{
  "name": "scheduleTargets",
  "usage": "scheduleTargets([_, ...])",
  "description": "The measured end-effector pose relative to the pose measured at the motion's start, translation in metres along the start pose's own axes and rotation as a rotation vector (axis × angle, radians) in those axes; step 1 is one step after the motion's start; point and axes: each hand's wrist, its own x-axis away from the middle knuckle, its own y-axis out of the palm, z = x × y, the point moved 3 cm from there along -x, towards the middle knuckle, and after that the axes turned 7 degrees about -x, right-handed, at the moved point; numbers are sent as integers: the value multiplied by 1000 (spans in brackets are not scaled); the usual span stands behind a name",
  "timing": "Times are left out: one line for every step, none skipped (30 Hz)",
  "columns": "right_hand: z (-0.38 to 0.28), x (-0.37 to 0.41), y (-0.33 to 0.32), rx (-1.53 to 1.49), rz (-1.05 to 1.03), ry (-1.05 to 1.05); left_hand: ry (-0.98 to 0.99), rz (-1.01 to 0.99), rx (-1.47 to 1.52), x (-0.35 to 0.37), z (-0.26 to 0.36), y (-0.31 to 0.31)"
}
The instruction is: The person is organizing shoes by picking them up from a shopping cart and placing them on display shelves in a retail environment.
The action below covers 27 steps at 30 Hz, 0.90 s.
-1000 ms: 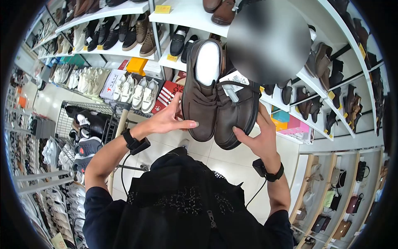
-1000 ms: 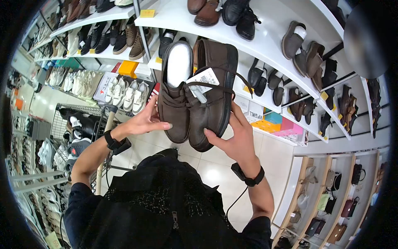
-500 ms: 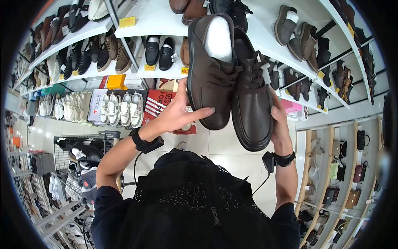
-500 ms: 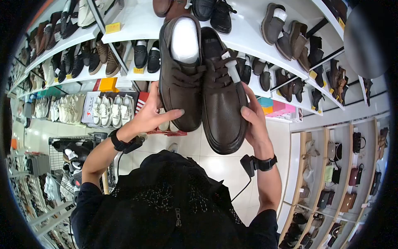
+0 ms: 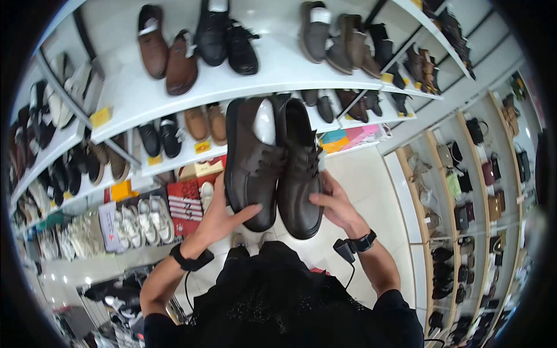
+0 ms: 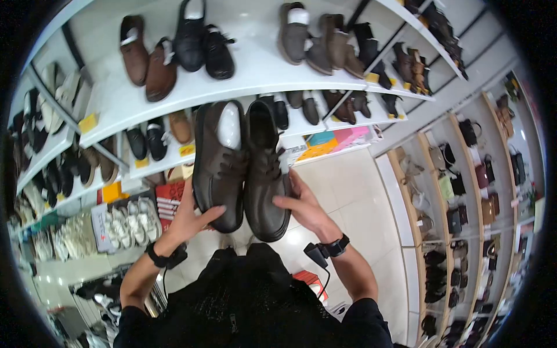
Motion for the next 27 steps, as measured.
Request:
scheduleTargets([-6,7,-3,59,-27,-54,-14,-30,49,-3,2,6])
scheduleTargets([-5,13,-17,60,-5,-77,-32,-60,95,-5,5,12])
scheduleTargets([-2,18,-32,75,8,-59,-51,-98,80,-10,8,18])
scheduleTargets([1,24,-46,87,19,-38,-40,-120,76,-14,12,26])
scheduleTargets([3,32,-59,21,35,-24,-11,-119,7,-19,16,34])
scheduleTargets([-2,35,-66,15,45,-39,17,-114,-63,-24,19,44])
scheduleTargets([-7,39,-72,-30,41,-45,51,-138,-127,-30,21,54])
scheduleTargets([-14,44,-89,-79,28,-53,61,-145,-143,-38,28,74])
scheduleTargets([-20,51,-111,-89,25,-71,81,-165,-169,-46,44,97])
scheduleTargets([-21,54,-123,-79,37,-49,101,-185,-194,-52,53,109])
scheduleTargets([-19,57,-125,-61,50,-9,136,-184,-252,-51,53,110])
scheduleTargets([-21,61,-135,-70,47,-16,139,-188,-263,-55,55,120])
scheduleTargets([-32,71,-155,43,41,-1,148,-212,-258,-65,63,142])
scheduleTargets([-40,79,-171,156,36,14,156,-236,-253,-72,68,161])
scheduleTargets([-55,89,-180,224,-1,-8,195,-248,-256,-78,67,182])
scheduleTargets([-62,98,-197,208,0,-1,182,-257,-263,-85,68,205])
scheduleTargets([-69,107,-214,217,-11,-29,190,-275,-275,-91,71,228])
scheduleTargets([-72,115,-232,222,-25,-54,194,-291,-288,-96,75,250])
scheduleTargets([-73,125,-254,195,27,-73,146,-316,-282,-100,80,272])
scheduleTargets([-74,134,-273,173,21,-55,146,-312,-325,-106,84,293])
scheduleTargets([-78,143,-295,173,78,-37,172,-332,-351,-113,91,314])
scheduleTargets([-81,152,-314,179,137,-22,205,-352,-373,-121,97,334])
scheduleTargets([-84,161,-329,177,193,-5,190,-355,-375,-127,97,352])
scheduleTargets([-85,169,-346,168,192,4,186,-392,-309,-132,94,371])
scheduleTargets([-83,178,-363,183,248,0,181,-430,-240,-137,91,387])
scheduleTargets([-83,186,-379,197,303,-3,169,-434,-240,-143,90,404])
scheduleTargets([-88,193,-388,163,317,-51,180,-463,-197,-150,88,421])
